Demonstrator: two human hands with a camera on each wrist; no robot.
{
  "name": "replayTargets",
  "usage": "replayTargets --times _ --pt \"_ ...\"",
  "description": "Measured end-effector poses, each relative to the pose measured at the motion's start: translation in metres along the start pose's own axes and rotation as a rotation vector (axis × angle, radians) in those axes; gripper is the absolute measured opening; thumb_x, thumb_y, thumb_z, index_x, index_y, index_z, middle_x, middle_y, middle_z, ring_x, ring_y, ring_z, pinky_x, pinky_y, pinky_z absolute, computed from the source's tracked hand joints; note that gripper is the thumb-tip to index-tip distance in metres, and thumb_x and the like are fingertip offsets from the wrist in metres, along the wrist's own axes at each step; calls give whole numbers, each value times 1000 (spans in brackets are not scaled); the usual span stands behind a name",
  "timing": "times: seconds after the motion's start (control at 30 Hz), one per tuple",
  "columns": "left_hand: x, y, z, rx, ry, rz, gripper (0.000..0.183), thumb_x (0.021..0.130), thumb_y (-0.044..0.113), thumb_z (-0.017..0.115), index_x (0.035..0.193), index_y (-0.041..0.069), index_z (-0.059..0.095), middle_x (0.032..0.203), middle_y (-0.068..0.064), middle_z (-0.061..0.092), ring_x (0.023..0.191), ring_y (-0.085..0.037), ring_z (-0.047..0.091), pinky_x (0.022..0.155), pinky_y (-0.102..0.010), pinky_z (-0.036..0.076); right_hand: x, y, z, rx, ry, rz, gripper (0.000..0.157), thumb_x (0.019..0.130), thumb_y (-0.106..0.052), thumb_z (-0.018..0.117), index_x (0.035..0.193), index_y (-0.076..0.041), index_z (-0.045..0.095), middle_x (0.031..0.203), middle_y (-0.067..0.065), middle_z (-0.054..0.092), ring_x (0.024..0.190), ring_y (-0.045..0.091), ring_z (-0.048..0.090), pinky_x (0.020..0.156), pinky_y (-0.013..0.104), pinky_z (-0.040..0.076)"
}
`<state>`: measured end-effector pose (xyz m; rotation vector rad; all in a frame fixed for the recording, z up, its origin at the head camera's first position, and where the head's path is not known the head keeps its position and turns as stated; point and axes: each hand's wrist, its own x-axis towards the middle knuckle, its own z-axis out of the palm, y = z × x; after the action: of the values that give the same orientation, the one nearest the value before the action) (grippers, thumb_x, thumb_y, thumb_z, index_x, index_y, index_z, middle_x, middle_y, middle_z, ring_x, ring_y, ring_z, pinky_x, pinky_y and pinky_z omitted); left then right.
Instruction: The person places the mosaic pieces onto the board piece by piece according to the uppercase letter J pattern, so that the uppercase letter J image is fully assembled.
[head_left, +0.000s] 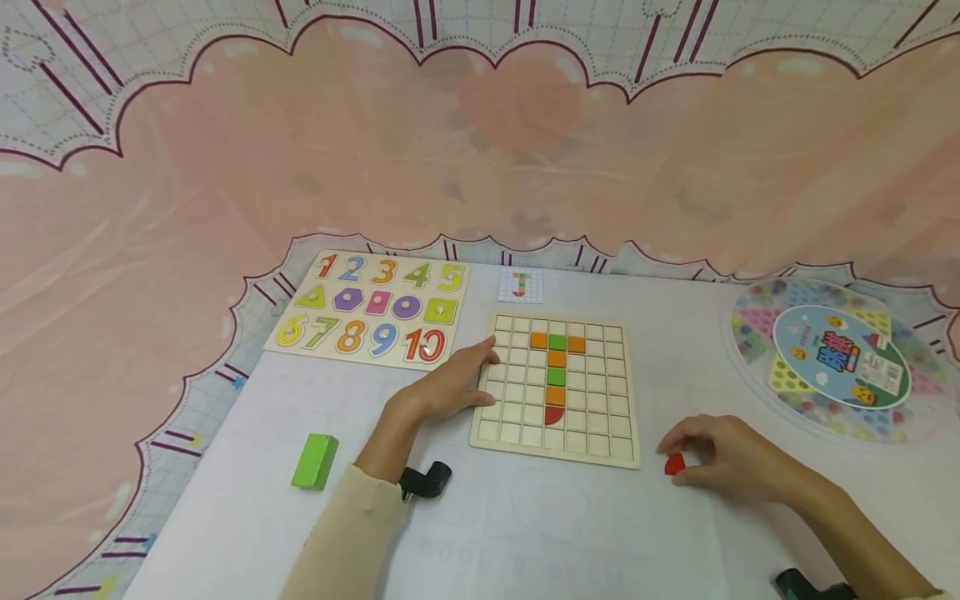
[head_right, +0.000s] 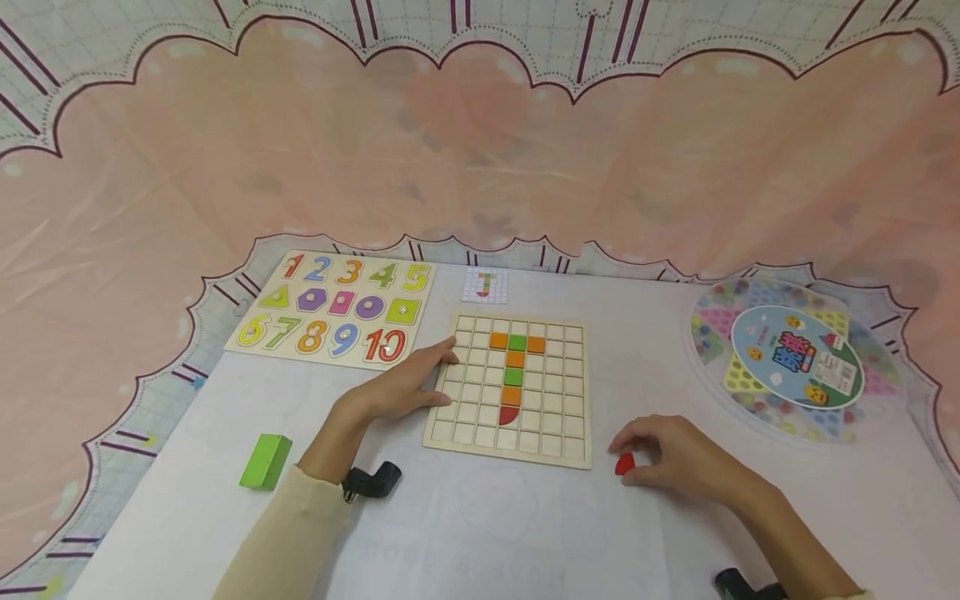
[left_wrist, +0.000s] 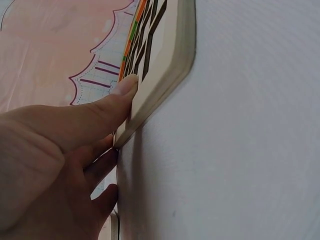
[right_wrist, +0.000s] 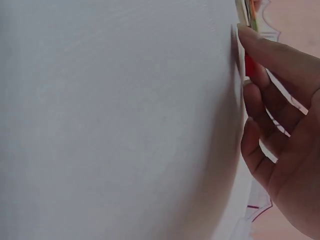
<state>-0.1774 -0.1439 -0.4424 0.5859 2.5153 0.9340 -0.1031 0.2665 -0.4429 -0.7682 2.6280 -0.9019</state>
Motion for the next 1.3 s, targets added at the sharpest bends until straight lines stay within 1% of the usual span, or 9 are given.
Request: replayTargets --times 0.13,0.33,0.47,0.6,0.77,0.9,1.0,1.13,1.3 --pt "0 0 -1 6 0 -3 81 94 15 72 160 5 26 163 -10 39 160 -27 22 133 -45 21 6 -5 -4 -8 -2 66 28 79 -35 87 101 -28 73 96 -18 71 86 -3 59 76 18 50" --pt "0 0 1 -8 -2 -10 84 94 15 73 161 6 24 160 -10 44 160 -27 23 133 -46 20 11 -8 -4 16 85 27 26 77 -16 88 97 -25 73 92 -14 71 81 -1 61 70 18 55" --pt "0 -1 1 -15 1 -15 81 94 14 73 160 6 27 163 -10 40 160 -27 22 133 -46 20 17 -10 -6 49 129 44 26 78 -15 87 99 -21 73 96 -7 74 81 -4 64 71 18 58" --pt "0 -1 1 -10 2 -11 79 94 14 73 159 6 29 164 -10 38 160 -27 21 133 -46 20 25 -13 -8 115 106 79 27 82 -15 84 108 -15 75 105 2 77 85 -5 68 70 19 60" --pt "0 0 0 -3 -2 -6 79 94 14 72 160 6 28 164 -10 38 160 -26 21 133 -45 20 38 -19 -9 150 105 41 29 83 -12 83 112 -11 76 114 10 76 92 -5 68 71 18 60" --pt "-1 0 0 -3 1 -11 77 94 14 73 159 7 31 165 -9 36 161 -26 21 133 -45 20 52 -22 -6 144 112 20 26 81 -14 85 106 -12 79 110 6 78 94 -6 67 79 15 60" --pt "-1 0 0 -3 -1 -15 76 94 14 73 158 7 33 167 -10 34 161 -26 21 133 -45 20 63 -24 -2 158 94 33 24 82 -16 84 105 -13 80 105 3 80 91 -6 68 78 16 60" --pt "-1 -1 0 -3 -7 -15 77 94 15 73 158 7 31 167 -9 34 161 -26 20 133 -45 19 76 -28 4 171 77 47 25 83 -18 83 107 -12 80 108 4 80 91 -5 67 76 16 59" --pt "-1 0 -1 -9 -5 -16 81 94 15 73 160 6 27 163 -9 40 160 -26 21 133 -45 19 90 -34 11 192 41 12 21 89 -19 79 109 -14 81 116 4 79 109 9 71 87 14 57"
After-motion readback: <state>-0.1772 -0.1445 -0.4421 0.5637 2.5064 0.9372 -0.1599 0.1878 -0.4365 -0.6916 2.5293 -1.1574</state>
